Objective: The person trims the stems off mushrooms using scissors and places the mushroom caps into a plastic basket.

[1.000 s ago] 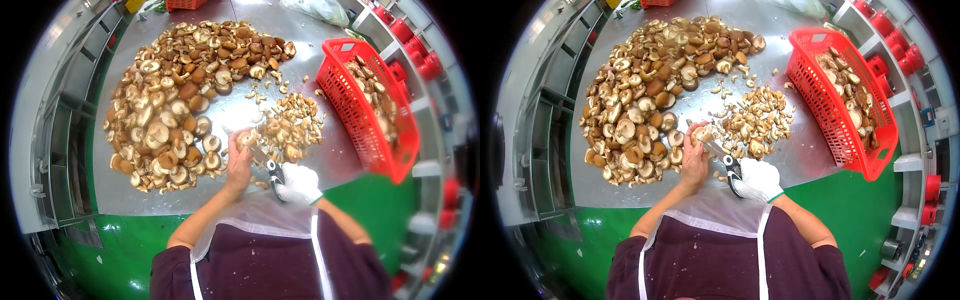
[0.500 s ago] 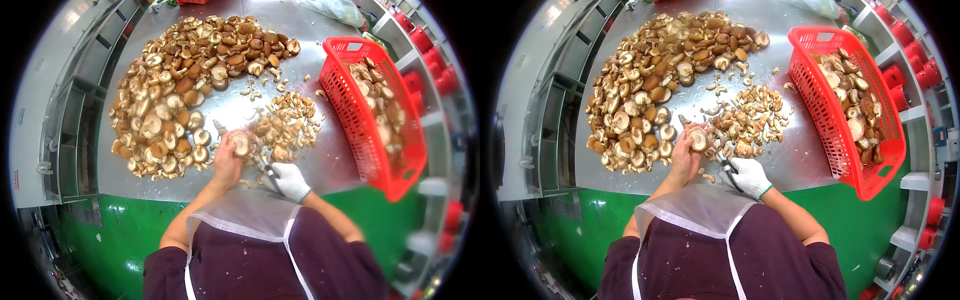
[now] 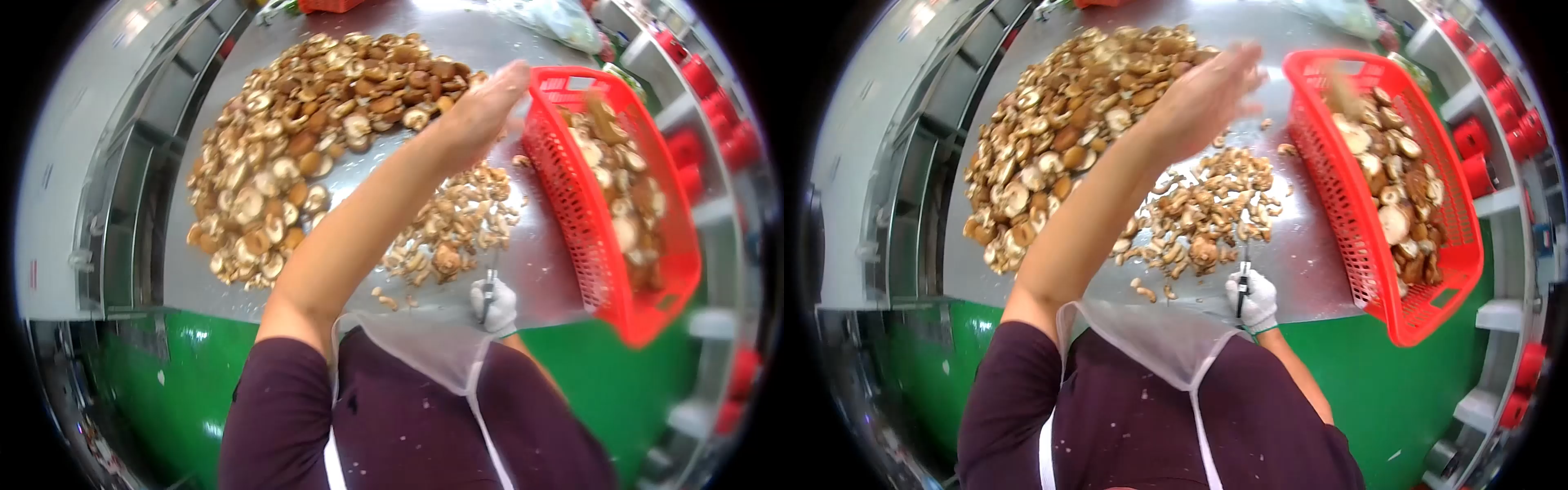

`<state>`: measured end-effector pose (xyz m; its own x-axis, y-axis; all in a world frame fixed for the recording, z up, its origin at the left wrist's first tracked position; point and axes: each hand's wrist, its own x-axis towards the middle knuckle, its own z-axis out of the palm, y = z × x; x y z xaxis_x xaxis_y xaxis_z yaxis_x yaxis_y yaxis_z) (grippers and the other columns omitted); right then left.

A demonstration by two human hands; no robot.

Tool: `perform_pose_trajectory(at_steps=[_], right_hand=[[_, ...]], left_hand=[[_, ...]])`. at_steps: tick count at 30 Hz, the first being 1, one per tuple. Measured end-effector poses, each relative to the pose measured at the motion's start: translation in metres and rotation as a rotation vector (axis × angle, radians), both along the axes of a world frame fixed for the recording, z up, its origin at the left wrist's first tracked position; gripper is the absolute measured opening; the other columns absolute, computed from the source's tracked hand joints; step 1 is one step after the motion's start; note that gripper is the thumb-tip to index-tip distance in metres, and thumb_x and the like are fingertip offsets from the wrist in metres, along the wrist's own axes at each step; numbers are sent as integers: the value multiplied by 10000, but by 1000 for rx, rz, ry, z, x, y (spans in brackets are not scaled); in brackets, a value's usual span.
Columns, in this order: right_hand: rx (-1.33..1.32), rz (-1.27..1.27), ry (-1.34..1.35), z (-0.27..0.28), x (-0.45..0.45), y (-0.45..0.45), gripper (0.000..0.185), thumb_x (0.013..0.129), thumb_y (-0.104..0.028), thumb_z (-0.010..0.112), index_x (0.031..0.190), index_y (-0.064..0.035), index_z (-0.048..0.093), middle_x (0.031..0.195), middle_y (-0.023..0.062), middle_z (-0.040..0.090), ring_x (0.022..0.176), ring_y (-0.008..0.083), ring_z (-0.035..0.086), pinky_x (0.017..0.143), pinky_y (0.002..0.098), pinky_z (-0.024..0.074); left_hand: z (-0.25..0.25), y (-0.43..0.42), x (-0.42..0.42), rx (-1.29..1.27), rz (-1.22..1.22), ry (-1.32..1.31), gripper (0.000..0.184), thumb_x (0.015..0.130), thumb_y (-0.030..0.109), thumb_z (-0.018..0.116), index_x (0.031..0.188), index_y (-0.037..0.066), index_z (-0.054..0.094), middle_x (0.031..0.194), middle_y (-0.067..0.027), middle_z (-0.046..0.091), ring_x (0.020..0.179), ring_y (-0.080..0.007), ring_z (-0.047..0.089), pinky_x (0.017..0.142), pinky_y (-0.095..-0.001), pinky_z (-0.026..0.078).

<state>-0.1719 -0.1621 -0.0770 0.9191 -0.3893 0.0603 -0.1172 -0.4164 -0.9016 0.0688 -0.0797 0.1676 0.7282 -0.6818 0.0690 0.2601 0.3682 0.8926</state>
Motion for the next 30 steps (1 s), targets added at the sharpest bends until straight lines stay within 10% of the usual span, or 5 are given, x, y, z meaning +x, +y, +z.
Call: perform_pose_trajectory(at_steps=[3, 7, 15, 23, 30], right_hand=[[-18, 43, -12, 1, -1, -3, 123, 770, -156, 699, 821, -65, 634, 675, 68, 613, 627, 215, 610, 617, 324, 490], [-4, 63, -6, -3, -1, -6, 136, 772, -169, 706, 819, -63, 635, 709, 79, 620, 642, 224, 617, 620, 323, 488], [-56, 83, 0, -3, 16, -2, 136, 790, -163, 696, 829, -50, 631, 702, 89, 621, 635, 239, 614, 620, 325, 486], [-373, 166, 168, 42, 36, 9, 215, 807, -249, 690, 888, -67, 609, 735, 137, 605, 683, 329, 598, 628, 400, 480], [-594, 217, 295, 109, 58, 40, 276, 766, -289, 653, 926, -72, 594, 841, 152, 626, 792, 351, 621, 701, 443, 502]], left_hand=[[-19, 56, 55, 283, 197, -399, 547, 944, 371, 529, 1331, -8, 454, 1326, -143, 507, 1224, -220, 488, 986, -343, 434], [-84, 184, 60, 972, 530, -353, 324, 940, 270, 527, 1051, -14, 634, 894, -79, 668, 751, -148, 636, 681, -264, 519], [-196, 240, 7, 1764, 253, -501, 299, 787, 221, 656, 978, -5, 616, 1028, -191, 617, 986, -358, 599, 826, -462, 480], [-206, 215, 11, 1346, 428, -440, 471, 759, 265, 681, 1078, -19, 481, 1008, -235, 598, 920, -372, 625, 773, -440, 501], [-160, 153, -45, 332, 271, 245, 367, 924, 118, 537, 1242, 22, 382, 1111, -123, 579, 924, -218, 649, 742, -280, 545]])
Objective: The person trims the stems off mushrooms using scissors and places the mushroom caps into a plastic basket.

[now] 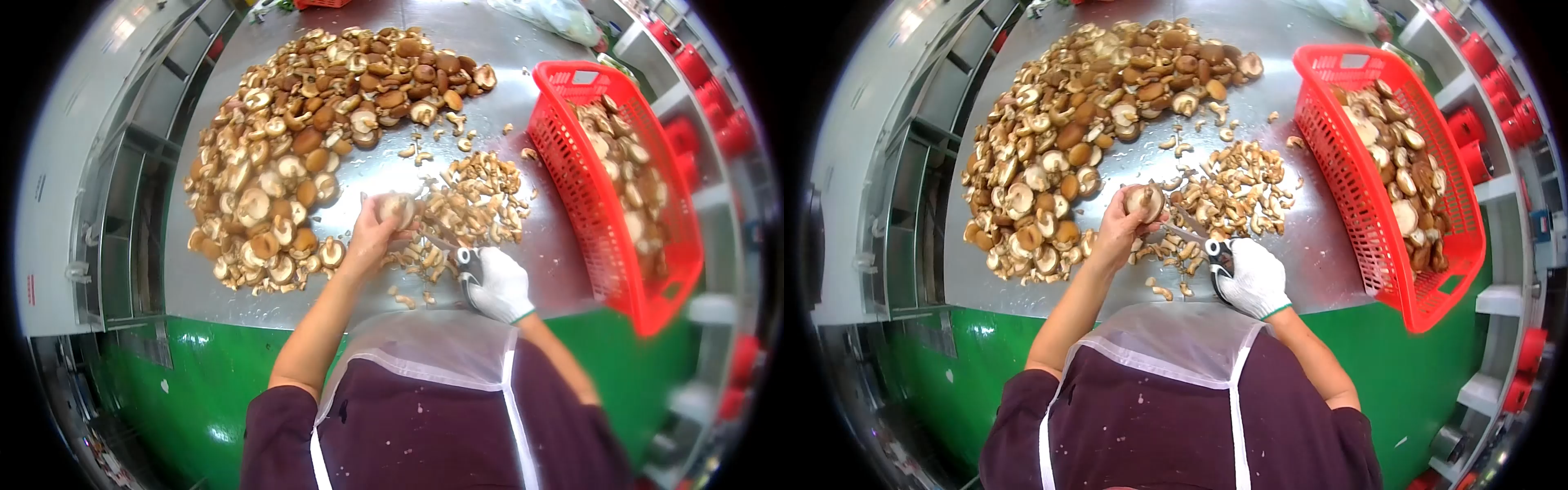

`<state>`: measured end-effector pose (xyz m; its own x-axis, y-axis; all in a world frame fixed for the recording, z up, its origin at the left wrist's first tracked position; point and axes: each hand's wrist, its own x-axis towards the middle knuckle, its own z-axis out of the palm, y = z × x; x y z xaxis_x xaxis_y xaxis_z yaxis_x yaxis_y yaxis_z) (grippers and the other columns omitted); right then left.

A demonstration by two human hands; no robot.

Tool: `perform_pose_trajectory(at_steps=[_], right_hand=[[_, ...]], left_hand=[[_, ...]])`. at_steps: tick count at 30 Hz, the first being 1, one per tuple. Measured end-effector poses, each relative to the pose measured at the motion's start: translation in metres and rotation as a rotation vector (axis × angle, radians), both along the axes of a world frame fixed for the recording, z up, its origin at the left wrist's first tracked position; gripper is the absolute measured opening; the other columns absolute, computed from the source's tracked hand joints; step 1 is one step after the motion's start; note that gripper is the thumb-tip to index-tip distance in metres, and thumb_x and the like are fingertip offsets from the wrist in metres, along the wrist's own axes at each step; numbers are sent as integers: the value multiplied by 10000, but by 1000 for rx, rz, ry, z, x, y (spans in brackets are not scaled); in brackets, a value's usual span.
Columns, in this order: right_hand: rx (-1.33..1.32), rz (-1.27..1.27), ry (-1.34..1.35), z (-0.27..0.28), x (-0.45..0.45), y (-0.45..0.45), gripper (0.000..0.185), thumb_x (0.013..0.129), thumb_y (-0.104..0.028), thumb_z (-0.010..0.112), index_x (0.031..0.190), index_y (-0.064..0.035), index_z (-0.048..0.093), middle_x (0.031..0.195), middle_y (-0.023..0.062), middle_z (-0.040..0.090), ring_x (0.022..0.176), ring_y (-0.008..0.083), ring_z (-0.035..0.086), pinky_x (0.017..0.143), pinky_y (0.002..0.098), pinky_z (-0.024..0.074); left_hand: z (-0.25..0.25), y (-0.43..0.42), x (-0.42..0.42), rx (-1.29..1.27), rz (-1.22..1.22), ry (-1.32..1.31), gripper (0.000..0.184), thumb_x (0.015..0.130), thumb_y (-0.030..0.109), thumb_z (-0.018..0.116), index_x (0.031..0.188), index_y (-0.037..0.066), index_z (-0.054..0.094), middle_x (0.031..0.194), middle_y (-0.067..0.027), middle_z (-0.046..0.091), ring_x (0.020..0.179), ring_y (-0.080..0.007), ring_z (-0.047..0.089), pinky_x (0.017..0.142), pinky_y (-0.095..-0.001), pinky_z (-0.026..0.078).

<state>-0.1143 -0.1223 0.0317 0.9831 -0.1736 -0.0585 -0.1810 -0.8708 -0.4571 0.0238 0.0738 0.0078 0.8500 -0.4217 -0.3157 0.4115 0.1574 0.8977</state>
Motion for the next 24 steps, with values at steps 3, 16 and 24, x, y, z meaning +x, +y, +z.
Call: perform_pose_trajectory(at_steps=[3, 16, 24], right_hand=[[53, -16, 115, 17, 2, 5, 279, 805, -304, 607, 954, -68, 624, 909, 167, 639, 863, 348, 622, 753, 423, 498], [-108, 42, 211, 13, -9, 3, 263, 825, -330, 561, 803, -76, 626, 786, 164, 653, 721, 357, 640, 659, 449, 514], [-46, 64, 222, -4, -11, 2, 298, 838, -361, 541, 758, -85, 620, 741, 159, 647, 689, 359, 633, 633, 442, 505]], left_hand=[[9, -9, -19, -165, -39, 34, 392, 919, 45, 417, 1307, 15, 371, 1204, -122, 540, 1058, -222, 596, 891, -322, 506], [9, -28, -49, -101, -75, 113, 441, 897, 2, 334, 1336, -6, 371, 1224, -121, 531, 1118, -199, 547, 959, -366, 479], [-13, -21, -41, 31, -117, 163, 408, 888, 6, 348, 1288, -9, 425, 1183, -134, 546, 1062, -220, 575, 914, -365, 517]])
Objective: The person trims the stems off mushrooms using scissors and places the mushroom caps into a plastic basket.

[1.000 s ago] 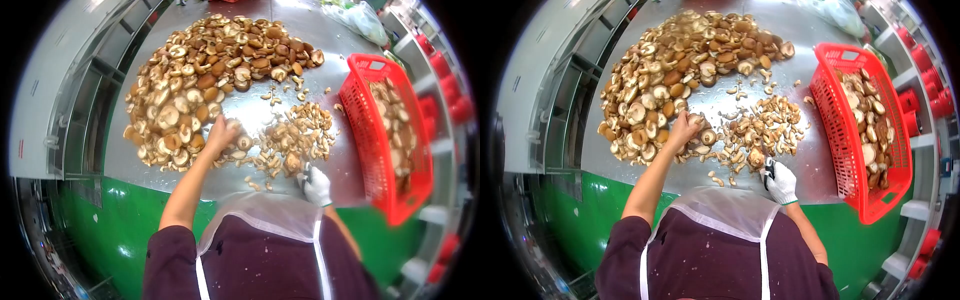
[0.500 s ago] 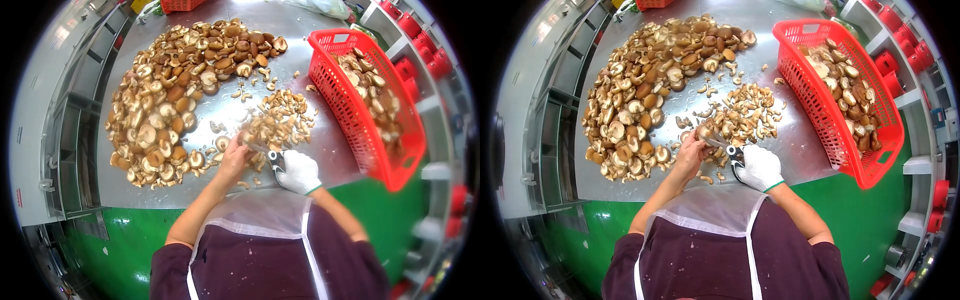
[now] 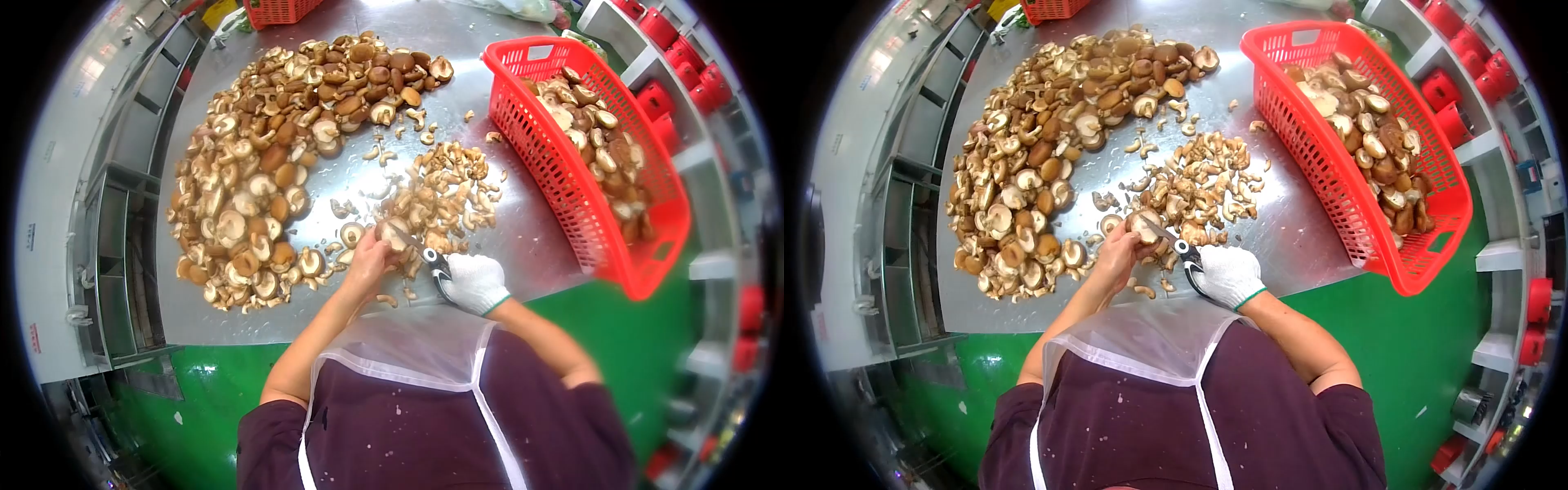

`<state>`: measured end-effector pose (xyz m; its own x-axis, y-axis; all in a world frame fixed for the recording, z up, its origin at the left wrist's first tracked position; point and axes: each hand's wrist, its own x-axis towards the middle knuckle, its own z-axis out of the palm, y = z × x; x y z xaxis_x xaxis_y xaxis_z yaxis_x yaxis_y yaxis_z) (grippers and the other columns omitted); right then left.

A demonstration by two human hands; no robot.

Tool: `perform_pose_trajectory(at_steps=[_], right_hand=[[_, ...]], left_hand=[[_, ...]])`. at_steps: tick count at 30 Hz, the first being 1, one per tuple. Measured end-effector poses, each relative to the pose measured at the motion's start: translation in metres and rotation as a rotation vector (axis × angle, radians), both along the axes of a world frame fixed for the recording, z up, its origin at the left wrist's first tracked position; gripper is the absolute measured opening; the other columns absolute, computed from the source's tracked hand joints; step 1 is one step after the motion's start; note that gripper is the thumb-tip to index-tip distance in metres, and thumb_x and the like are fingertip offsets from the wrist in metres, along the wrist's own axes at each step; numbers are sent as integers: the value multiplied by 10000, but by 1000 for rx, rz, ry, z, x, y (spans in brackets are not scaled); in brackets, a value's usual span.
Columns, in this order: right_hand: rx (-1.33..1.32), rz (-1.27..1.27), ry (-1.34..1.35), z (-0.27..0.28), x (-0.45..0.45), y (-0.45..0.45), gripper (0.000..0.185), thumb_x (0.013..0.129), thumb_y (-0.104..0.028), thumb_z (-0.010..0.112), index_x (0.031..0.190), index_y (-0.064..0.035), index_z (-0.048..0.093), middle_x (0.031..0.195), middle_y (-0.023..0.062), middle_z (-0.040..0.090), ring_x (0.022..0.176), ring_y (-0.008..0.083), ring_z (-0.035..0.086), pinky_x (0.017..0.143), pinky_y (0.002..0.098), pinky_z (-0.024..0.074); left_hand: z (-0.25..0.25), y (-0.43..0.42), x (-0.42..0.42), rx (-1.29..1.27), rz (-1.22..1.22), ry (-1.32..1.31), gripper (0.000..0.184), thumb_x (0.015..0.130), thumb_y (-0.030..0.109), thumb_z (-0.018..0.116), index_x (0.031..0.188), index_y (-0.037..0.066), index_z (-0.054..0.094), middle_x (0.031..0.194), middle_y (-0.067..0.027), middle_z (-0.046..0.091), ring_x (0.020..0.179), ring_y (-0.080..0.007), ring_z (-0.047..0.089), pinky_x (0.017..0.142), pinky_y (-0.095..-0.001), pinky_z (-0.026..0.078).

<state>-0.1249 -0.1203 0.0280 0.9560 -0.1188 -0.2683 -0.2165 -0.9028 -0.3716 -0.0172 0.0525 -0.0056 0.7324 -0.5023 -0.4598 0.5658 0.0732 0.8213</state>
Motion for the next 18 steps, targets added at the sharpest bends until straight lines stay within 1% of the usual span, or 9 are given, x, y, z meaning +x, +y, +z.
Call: perform_pose_trajectory(at_steps=[4, 7, 8, 11, 13, 14, 15, 16, 18], right_hand=[[66, -26, -88, -28, -7, -5, 296, 838, -378, 559, 736, -106, 618, 697, 139, 639, 653, 339, 635, 602, 457, 505], [222, -6, -189, -47, -21, -14, 287, 836, -383, 574, 730, -118, 591, 680, 132, 622, 647, 347, 624, 594, 460, 496], [251, -38, -261, -52, -29, -19, 276, 822, -385, 607, 739, -123, 579, 676, 126, 611, 649, 352, 618, 597, 461, 493], [442, -271, -387, -82, -48, -31, 269, 785, -334, 694, 749, -89, 588, 676, 133, 601, 635, 339, 608, 581, 418, 476], [573, -367, -435, -90, -51, -36, 242, 788, -294, 701, 770, -74, 603, 665, 127, 593, 618, 308, 603, 589, 388, 479], [644, -404, -450, -92, -52, -36, 229, 789, -274, 705, 781, -66, 610, 660, 123, 589, 610, 293, 601, 593, 373, 480], [645, -414, -435, -90, -53, -37, 211, 792, -256, 703, 791, -64, 616, 661, 116, 591, 608, 271, 599, 599, 361, 482], [657, -414, -419, -87, -51, -38, 193, 795, -237, 700, 802, -61, 621, 663, 108, 593, 607, 249, 597, 605, 349, 485], [687, -455, -355, -87, -50, -34, 153, 799, -187, 698, 818, -54, 626, 675, 82, 608, 611, 180, 592, 612, 319, 487]], left_hand=[[12, -3, -3, 11, 7, 5, 400, 866, -6, 363, 1257, -26, 443, 1161, -148, 556, 1025, -234, 598, 884, -361, 540], [13, -12, 5, 74, 99, 50, 416, 845, -22, 356, 1253, -33, 438, 1141, -172, 563, 1000, -260, 617, 831, -354, 564], [4, -9, 16, 81, 36, 44, 438, 827, -34, 344, 1257, -43, 421, 1137, -198, 563, 983, -289, 629, 802, -352, 575], [34, -35, 34, 88, 6, 21, 443, 829, -50, 335, 1268, -58, 393, 1156, -227, 554, 988, -315, 627, 835, -364, 570], [70, -73, 46, -64, -111, -12, 377, 921, 52, 408, 1281, -58, 391, 1217, -211, 532, 1062, -290, 595, 908, -351, 538], [98, -96, 50, -215, -212, -128, 392, 958, 147, 440, 1288, -59, 389, 1261, -213, 510, 1087, -281, 583, 928, -356, 520], [124, -115, 55, -384, -297, -125, 418, 979, 206, 443, 1313, -40, 389, 1288, -200, 501, 1117, -275, 569, 935, -352, 503], [128, -138, 75, -342, -304, -460, 443, 978, 238, 460, 1327, -25, 389, 1283, -188, 512, 1127, -261, 564, 933, -341, 494], [156, -143, 90, -206, -240, -858, 492, 970, 290, 494, 1354, 1, 385, 1264, -169, 536, 1131, -232, 562, 918, -319, 486]])
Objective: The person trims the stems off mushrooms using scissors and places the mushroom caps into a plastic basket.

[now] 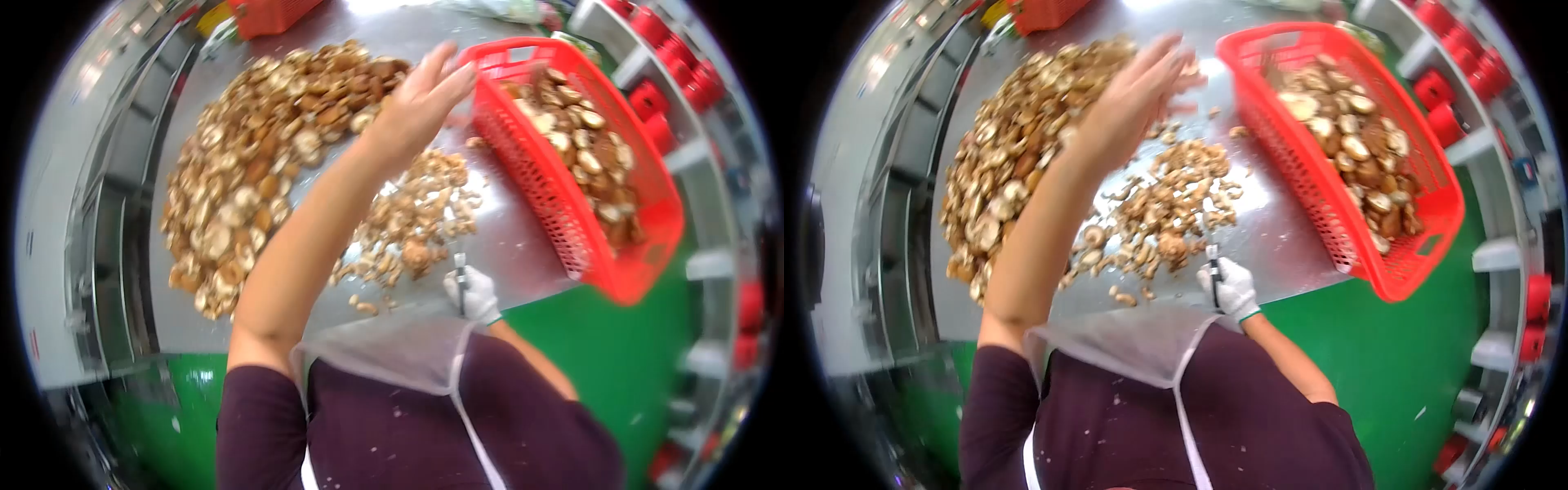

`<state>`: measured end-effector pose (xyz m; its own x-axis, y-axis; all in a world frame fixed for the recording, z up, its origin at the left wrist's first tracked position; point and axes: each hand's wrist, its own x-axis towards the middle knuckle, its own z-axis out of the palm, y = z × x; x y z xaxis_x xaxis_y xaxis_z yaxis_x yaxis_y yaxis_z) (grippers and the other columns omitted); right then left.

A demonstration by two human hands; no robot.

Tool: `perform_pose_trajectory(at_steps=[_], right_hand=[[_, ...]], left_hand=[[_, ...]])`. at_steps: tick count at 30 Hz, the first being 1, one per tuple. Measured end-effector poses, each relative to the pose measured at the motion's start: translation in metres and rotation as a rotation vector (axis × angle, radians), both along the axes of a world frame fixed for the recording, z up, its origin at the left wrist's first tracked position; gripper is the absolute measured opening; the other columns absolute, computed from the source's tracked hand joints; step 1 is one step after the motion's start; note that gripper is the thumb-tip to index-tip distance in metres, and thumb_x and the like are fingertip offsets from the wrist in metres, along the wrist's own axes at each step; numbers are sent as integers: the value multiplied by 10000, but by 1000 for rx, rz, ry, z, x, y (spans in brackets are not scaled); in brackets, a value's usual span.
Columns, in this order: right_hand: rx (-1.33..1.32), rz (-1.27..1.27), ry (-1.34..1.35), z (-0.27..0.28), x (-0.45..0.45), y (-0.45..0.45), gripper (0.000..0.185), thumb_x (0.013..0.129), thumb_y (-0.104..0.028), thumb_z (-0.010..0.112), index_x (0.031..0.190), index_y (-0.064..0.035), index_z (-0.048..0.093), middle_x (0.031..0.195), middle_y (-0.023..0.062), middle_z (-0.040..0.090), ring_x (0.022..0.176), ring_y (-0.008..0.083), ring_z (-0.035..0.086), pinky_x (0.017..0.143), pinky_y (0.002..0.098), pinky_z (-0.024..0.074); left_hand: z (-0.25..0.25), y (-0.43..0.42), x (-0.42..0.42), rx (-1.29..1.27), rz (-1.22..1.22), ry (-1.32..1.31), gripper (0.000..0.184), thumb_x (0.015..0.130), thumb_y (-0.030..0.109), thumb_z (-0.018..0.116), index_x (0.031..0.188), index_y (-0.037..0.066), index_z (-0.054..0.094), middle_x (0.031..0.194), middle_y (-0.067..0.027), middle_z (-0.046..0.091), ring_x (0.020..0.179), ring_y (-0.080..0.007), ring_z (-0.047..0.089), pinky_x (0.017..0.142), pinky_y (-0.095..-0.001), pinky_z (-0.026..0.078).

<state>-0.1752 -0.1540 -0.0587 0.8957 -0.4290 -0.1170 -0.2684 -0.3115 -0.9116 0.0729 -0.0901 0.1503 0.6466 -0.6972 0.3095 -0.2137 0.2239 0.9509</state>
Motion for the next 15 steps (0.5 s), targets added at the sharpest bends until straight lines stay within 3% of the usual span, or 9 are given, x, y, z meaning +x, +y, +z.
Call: perform_pose_trajectory(at_steps=[1, 2, 3, 5, 9, 12, 15], right_hand=[[-5, -7, -13, -5, -2, 0, 136, 793, -166, 703, 829, -54, 633, 668, 62, 604, 607, 151, 581, 603, 300, 481], [20, 11, -14, -6, -5, 0, 140, 790, -166, 707, 836, -54, 637, 666, 57, 602, 605, 147, 576, 600, 294, 479], [39, 11, -26, -5, -4, -2, 145, 786, -166, 711, 843, -53, 640, 664, 51, 600, 603, 142, 572, 597, 288, 476], [-20, 32, -106, -18, -7, -5, 152, 782, -167, 719, 852, -54, 646, 671, 45, 605, 599, 143, 571, 593, 279, 473], [-65, 58, -141, -14, -2, -4, 152, 782, -168, 721, 845, -52, 646, 677, 62, 607, 604, 154, 581, 604, 287, 478], [-122, 73, -138, -19, 3, -4, 162, 781, -182, 721, 836, -51, 643, 683, 71, 613, 604, 165, 588, 610, 292, 486], [-86, 93, -80, -11, 6, -4, 170, 781, -190, 719, 836, -50, 639, 694, 86, 627, 611, 197, 608, 607, 304, 490]], left_hand=[[25, 11, 0, 32, 89, -60, 516, 963, 308, 511, 1366, 13, 383, 1251, -163, 549, 1127, -217, 565, 905, -308, 486], [20, 27, 11, 83, 159, -164, 457, 946, 294, 540, 1297, 10, 468, 1197, -140, 588, 1114, -192, 571, 873, -294, 493], [7, 46, 26, 194, 216, -230, 352, 895, 212, 619, 1135, -41, 578, 1151, -146, 628, 1042, -196, 605, 848, -309, 501], [-34, 84, 33, 612, 262, -291, 256, 869, 172, 627, 1039, -20, 624, 1080, -154, 660, 965, -195, 638, 803, -333, 528], [-130, 158, 4, 1435, 91, -663, 363, 800, 226, 671, 1103, 43, 588, 1130, -193, 595, 894, -320, 648, 741, -424, 540], [-163, 186, -23, 1394, 228, -548, 477, 768, 319, 681, 1164, 89, 547, 1070, -201, 569, 928, -366, 621, 733, -467, 518], [-179, 191, -26, 1317, 299, -428, 489, 757, 310, 696, 1151, 71, 532, 1106, -193, 566, 922, -370, 621, 736, -455, 516]])
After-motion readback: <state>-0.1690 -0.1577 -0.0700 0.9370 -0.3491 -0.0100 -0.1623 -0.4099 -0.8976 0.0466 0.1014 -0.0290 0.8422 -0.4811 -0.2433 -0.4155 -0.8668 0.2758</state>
